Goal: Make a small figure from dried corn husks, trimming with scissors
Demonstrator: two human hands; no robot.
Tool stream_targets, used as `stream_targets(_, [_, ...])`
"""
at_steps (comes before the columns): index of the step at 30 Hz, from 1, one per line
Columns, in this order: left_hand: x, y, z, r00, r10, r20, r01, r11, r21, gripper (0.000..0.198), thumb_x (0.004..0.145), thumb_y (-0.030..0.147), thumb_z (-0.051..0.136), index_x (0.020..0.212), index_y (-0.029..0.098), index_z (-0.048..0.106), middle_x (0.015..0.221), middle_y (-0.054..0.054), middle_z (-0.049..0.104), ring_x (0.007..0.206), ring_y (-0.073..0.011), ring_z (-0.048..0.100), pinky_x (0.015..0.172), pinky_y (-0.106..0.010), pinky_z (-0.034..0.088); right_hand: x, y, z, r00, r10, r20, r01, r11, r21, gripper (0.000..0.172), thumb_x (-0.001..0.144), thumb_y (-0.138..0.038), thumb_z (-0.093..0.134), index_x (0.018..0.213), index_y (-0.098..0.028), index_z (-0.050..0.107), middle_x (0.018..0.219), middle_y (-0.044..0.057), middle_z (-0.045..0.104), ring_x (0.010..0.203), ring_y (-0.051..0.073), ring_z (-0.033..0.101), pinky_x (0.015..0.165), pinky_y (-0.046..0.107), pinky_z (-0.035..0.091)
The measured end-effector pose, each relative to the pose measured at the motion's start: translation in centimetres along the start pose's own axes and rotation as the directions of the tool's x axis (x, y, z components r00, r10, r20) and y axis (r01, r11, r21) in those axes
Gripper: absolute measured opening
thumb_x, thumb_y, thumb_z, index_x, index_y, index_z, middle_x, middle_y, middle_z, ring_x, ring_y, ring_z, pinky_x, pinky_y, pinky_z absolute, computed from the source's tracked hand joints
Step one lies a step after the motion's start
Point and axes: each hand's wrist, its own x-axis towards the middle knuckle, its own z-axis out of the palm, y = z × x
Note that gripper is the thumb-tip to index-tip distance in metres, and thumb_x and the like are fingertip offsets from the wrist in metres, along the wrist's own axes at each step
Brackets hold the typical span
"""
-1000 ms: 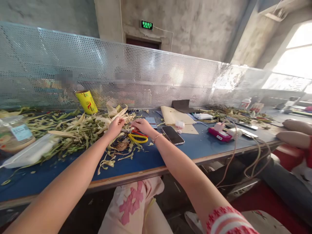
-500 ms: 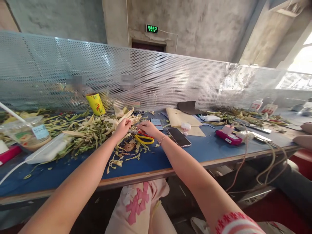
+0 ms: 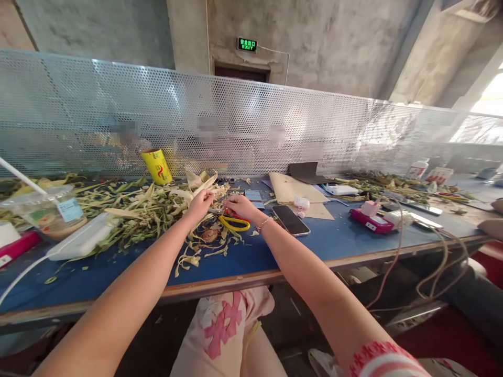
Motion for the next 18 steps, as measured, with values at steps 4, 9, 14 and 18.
stream_targets(4, [0.1, -0.3, 0.1, 1.0, 0.004, -0.01, -0.004, 1.0, 0.006, 0.009, 0.076, 0.028, 0.044, 0.073, 0.019, 0.044, 0.055, 0.004, 0.047, 0.048, -0.01, 0.044, 0.052, -0.024, 0.034, -0.2, -0.2, 0.0, 1.0, -0.01, 0.001, 0.01, 0.999, -0.034, 0.027, 0.08, -0.03, 0.048, 0.061, -0.014, 0.056, 0.045, -0.005, 0.047, 0.042, 0.006, 0.044, 0.046, 0.018, 0.033])
stream_targets(9, [0.3, -0.9, 0.1, 0.999, 0.037, -0.003, -0.037, 0.999, 0.004, 0.012, 0.077, 0.031, 0.044, 0.074, 0.019, 0.045, 0.056, 0.003, 0.049, 0.049, -0.0105, 0.045, 0.051, -0.024, 0.034, -0.5, -0.7, 0.0, 1.0, 0.006, 0.002, -0.005, 0.999, -0.042, 0.026, 0.079, -0.03, 0.049, 0.061, -0.014, 0.056, 0.045, -0.005, 0.047, 0.043, 0.006, 0.045, 0.047, 0.018, 0.033])
stream_targets(14, [0.4, -1.0, 0.1, 1.0, 0.029, 0.002, -0.029, 1.0, -0.011, 0.009, 0.076, 0.028, 0.044, 0.074, 0.019, 0.046, 0.054, 0.004, 0.047, 0.048, -0.0105, 0.043, 0.051, -0.024, 0.033, -0.7, -0.9, 0.0, 1.0, 0.017, 0.006, -0.016, 0.999, -0.041, 0.026, 0.08, -0.031, 0.048, 0.061, -0.014, 0.056, 0.045, -0.005, 0.047, 0.042, 0.006, 0.042, 0.045, 0.018, 0.032])
stream_targets(18, [0.4, -0.9, 0.2, 1.0, 0.029, -0.001, -0.029, 0.999, -0.033, 0.009, 0.076, 0.027, 0.045, 0.073, 0.019, 0.046, 0.054, 0.004, 0.046, 0.049, -0.0107, 0.044, 0.052, -0.024, 0.035, -0.8, -0.8, 0.0, 1.0, 0.017, 0.014, -0.016, 0.999, -0.052, 0.026, 0.08, -0.031, 0.047, 0.062, -0.014, 0.057, 0.046, -0.005, 0.047, 0.042, 0.006, 0.042, 0.045, 0.018, 0.031])
